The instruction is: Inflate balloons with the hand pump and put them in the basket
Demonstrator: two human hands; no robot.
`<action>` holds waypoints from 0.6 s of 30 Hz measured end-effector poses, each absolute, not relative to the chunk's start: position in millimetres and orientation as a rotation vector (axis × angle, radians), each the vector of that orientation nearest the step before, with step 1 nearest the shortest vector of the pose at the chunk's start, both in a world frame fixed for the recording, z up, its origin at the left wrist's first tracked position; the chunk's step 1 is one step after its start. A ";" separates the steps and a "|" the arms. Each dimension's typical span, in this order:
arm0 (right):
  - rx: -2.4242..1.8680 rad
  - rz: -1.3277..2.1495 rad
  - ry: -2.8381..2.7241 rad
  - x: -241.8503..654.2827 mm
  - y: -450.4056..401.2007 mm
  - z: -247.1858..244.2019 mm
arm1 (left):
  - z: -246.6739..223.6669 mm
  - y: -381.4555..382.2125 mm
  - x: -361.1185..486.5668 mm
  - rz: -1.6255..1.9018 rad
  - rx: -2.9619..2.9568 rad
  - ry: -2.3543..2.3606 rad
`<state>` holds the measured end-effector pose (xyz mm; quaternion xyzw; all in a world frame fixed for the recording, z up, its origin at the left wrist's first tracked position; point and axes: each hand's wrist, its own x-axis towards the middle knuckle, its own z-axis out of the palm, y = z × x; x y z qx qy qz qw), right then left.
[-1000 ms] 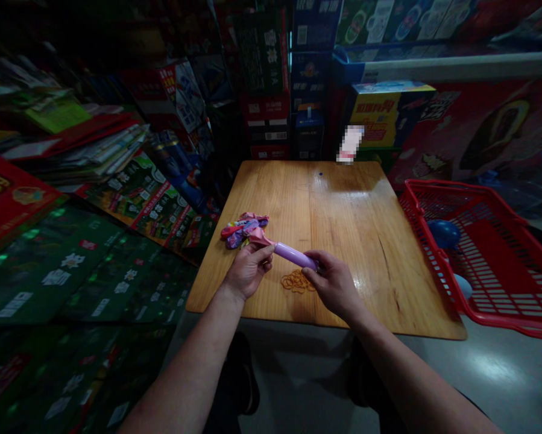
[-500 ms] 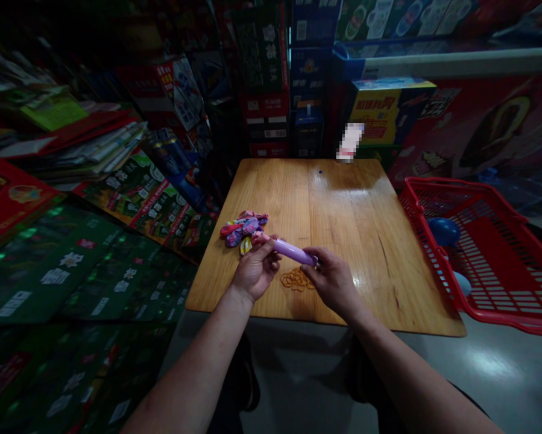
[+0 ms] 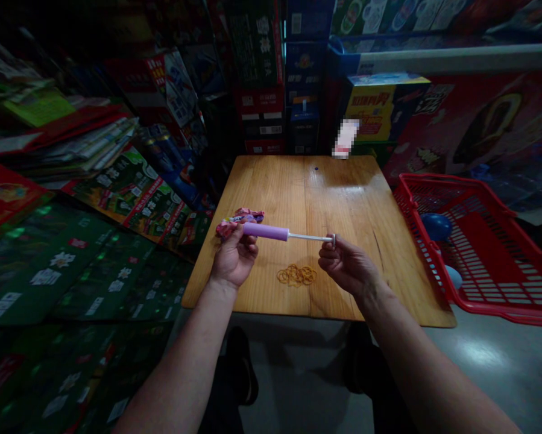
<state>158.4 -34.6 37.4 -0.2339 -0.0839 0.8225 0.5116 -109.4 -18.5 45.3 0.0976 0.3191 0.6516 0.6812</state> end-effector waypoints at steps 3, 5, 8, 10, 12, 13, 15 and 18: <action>-0.512 2.127 -0.132 147.4 -41.0 32.3 | 42.2 -30.1 -96.1 1.289 0.287 0.698; -0.494 2.174 -0.119 139.0 -46.1 30.7 | 39.0 -36.1 -85.5 1.249 0.261 0.701; -0.460 2.157 -0.092 136.9 -47.8 33.5 | 37.1 -36.5 -78.2 1.282 0.198 0.733; -0.428 2.124 -0.073 144.6 -43.8 38.0 | 39.3 -31.5 -81.9 1.329 0.209 0.730; -0.406 2.063 -0.072 155.4 -38.2 42.8 | 43.2 -25.4 -90.0 1.404 0.234 0.720; -0.406 2.029 -0.077 159.9 -35.9 44.6 | 44.9 -23.1 -94.1 1.442 0.245 0.722; -0.428 1.988 -0.084 163.5 -34.0 45.9 | 46.8 -22.0 -99.3 1.492 0.266 0.744; -0.493 2.039 -0.055 152.8 -38.7 41.7 | 45.0 -30.0 -95.4 1.433 0.332 0.756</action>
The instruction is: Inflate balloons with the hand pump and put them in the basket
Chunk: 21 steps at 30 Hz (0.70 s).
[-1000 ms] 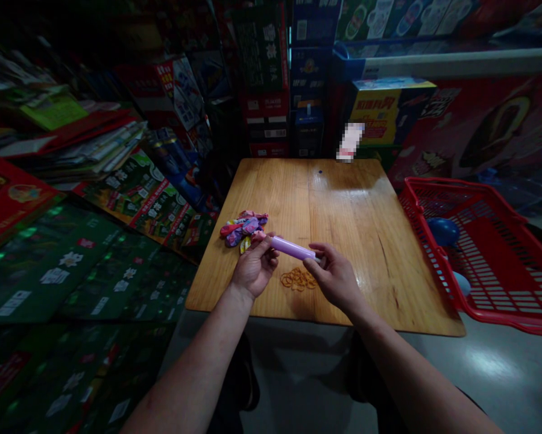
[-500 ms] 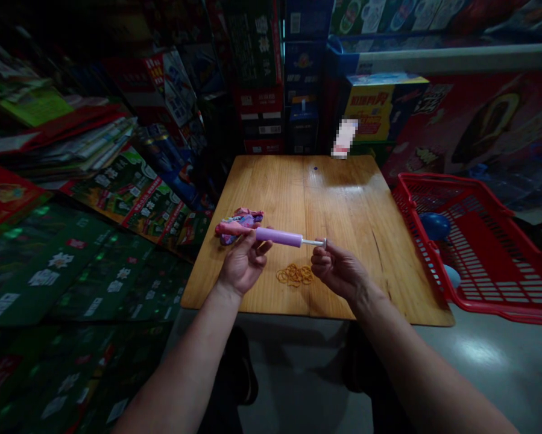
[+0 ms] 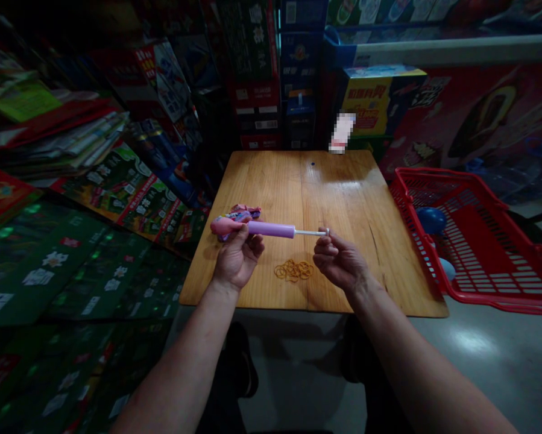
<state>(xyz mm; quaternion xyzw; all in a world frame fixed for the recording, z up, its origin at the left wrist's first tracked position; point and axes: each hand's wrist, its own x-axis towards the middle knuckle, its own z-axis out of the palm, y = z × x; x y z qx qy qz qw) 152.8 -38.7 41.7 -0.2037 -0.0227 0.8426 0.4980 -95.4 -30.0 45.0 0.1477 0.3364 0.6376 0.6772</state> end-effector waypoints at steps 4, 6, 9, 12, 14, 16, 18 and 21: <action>-0.557 2.125 -0.067 132.9 -47.4 34.5 | 42.1 -43.0 -81.3 1.322 0.371 0.729; -0.581 2.100 -0.103 132.4 -47.5 35.3 | 43.5 -42.9 -80.2 1.328 0.359 0.732; -0.566 2.036 -0.139 143.0 -43.0 42.1 | 47.8 -35.4 -88.9 1.394 0.345 0.749; -0.504 1.941 -0.133 152.5 -39.9 48.5 | 50.0 -30.0 -98.4 1.479 0.352 0.759; -0.495 1.925 -0.137 151.1 -41.7 49.3 | 48.9 -32.0 -98.6 1.459 0.375 0.738; -0.520 1.982 -0.151 143.8 -46.2 47.6 | 46.7 -37.2 -93.7 1.382 0.390 0.703; -0.543 2.055 -0.155 134.6 -51.2 44.9 | 44.4 -42.5 -87.2 1.322 0.386 0.689; -0.553 2.049 -0.160 126.2 -55.2 42.4 | 42.8 -45.5 -81.3 1.315 0.372 0.700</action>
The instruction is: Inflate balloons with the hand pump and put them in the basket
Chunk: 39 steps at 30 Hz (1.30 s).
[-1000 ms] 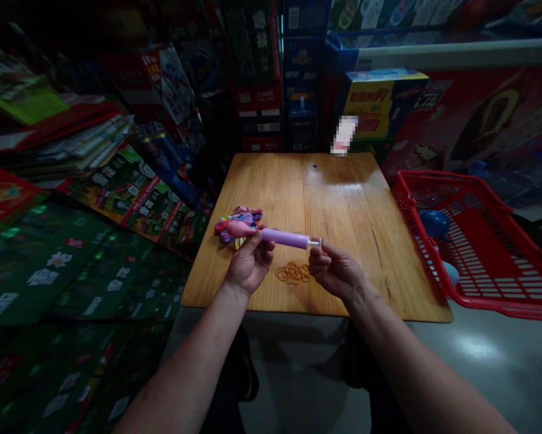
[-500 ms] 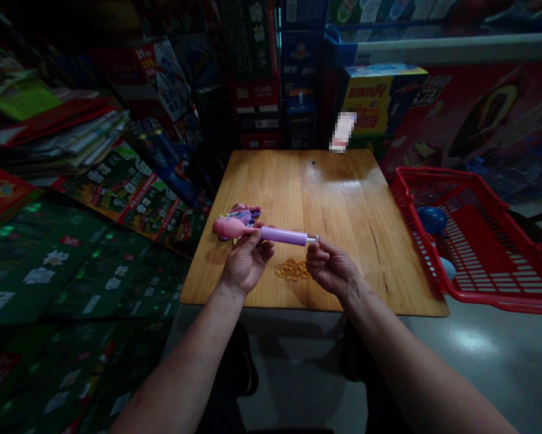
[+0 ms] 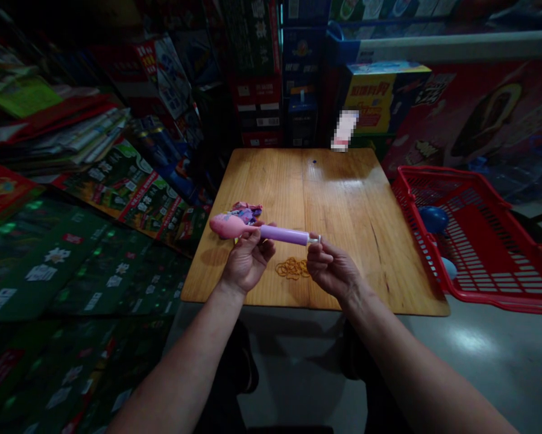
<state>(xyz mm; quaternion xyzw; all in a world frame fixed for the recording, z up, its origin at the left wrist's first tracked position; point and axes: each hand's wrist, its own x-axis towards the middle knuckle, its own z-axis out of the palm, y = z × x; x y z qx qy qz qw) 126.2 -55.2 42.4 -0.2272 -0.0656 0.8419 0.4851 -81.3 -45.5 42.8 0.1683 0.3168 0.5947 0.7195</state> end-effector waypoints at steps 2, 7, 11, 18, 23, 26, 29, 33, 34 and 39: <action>-0.547 2.018 -0.180 125.5 -54.7 42.3 | 42.9 -44.2 -80.9 1.310 0.355 0.701; -0.517 2.027 -0.178 126.8 -52.7 43.7 | 44.4 -40.6 -80.1 1.322 0.296 0.665; -0.558 2.033 -0.220 123.2 -56.2 43.2 | 43.6 -39.7 -75.5 1.355 0.282 0.707; -0.585 1.938 -0.245 142.1 -48.3 53.2 | 51.4 -28.4 -95.0 1.488 0.384 0.687; -0.668 1.910 -0.291 140.7 -49.5 54.5 | 50.4 -35.2 -93.7 1.410 0.414 0.710; -0.681 1.980 -0.314 128.1 -54.6 46.9 | 42.8 -42.2 -77.7 1.327 0.377 0.728; -0.691 1.948 -0.359 125.6 -54.7 42.9 | 38.9 -42.2 -69.2 1.337 0.352 0.730; -0.743 1.873 -0.448 144.1 -48.3 50.5 | 45.4 -35.2 -81.5 1.421 0.437 0.698; -0.747 1.842 -0.448 149.3 -47.0 53.0 | 48.1 -34.1 -86.5 1.455 0.460 0.688; -0.758 1.778 -0.417 146.7 -51.3 52.1 | 51.3 -41.9 -91.5 1.451 0.470 0.729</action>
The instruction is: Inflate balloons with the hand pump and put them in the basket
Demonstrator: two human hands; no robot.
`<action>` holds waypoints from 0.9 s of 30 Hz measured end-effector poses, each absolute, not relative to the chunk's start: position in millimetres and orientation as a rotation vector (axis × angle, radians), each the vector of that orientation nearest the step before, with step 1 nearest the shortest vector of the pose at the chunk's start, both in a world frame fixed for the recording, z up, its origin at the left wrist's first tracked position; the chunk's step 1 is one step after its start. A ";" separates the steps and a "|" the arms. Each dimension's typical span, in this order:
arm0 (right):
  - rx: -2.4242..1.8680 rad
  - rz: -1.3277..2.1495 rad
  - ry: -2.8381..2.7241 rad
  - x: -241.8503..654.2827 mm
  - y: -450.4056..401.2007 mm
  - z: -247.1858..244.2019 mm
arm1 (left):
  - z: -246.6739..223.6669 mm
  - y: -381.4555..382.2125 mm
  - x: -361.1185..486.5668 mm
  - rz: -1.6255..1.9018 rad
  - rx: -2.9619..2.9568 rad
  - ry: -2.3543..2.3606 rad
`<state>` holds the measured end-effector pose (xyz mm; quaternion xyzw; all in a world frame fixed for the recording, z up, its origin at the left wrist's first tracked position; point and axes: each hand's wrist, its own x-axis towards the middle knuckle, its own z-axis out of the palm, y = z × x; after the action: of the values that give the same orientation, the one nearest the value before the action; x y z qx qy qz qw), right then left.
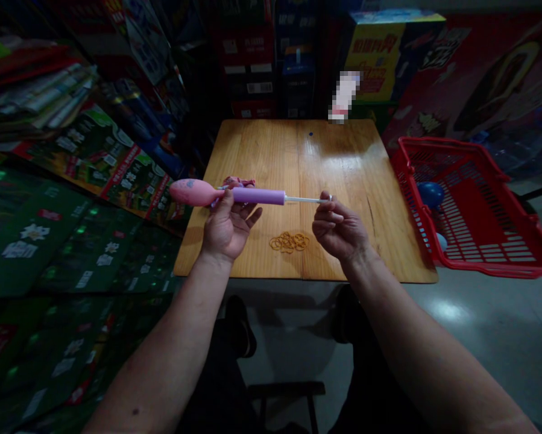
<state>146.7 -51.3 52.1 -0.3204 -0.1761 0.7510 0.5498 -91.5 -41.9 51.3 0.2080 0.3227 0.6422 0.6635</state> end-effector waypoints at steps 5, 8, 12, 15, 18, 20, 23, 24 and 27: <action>-0.714 1.919 -0.368 123.6 -59.3 43.6 | 39.6 -51.3 -72.6 1.381 0.433 0.715; -0.670 1.942 -0.340 131.9 -56.5 49.9 | 42.8 -46.6 -76.9 1.411 0.451 0.697; -0.567 1.911 -0.265 149.9 -50.6 57.9 | 52.2 -40.1 -93.1 1.503 0.543 0.669; -0.486 1.968 -0.168 146.4 -51.8 53.7 | 48.6 -42.9 -92.3 1.469 0.587 0.687; -0.445 2.072 -0.060 133.8 -55.9 45.3 | 38.5 -48.3 -80.1 1.375 0.542 0.691; -0.418 2.110 -0.018 128.3 -57.5 41.6 | 33.9 -49.5 -72.6 1.356 0.494 0.676; -0.368 2.120 -0.001 126.7 -58.1 40.3 | 33.4 -47.3 -68.8 1.364 0.422 0.679; -0.355 2.121 -0.001 126.9 -58.1 40.3 | 34.3 -46.3 -68.9 1.366 0.406 0.683; -0.335 2.112 -0.008 125.4 -58.2 38.8 | 35.9 -44.6 -69.8 1.372 0.387 0.688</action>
<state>125.4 -58.2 38.8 -0.1372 -0.0031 0.8660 0.4808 -69.8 -44.6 35.9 0.1739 0.3092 0.6168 0.7027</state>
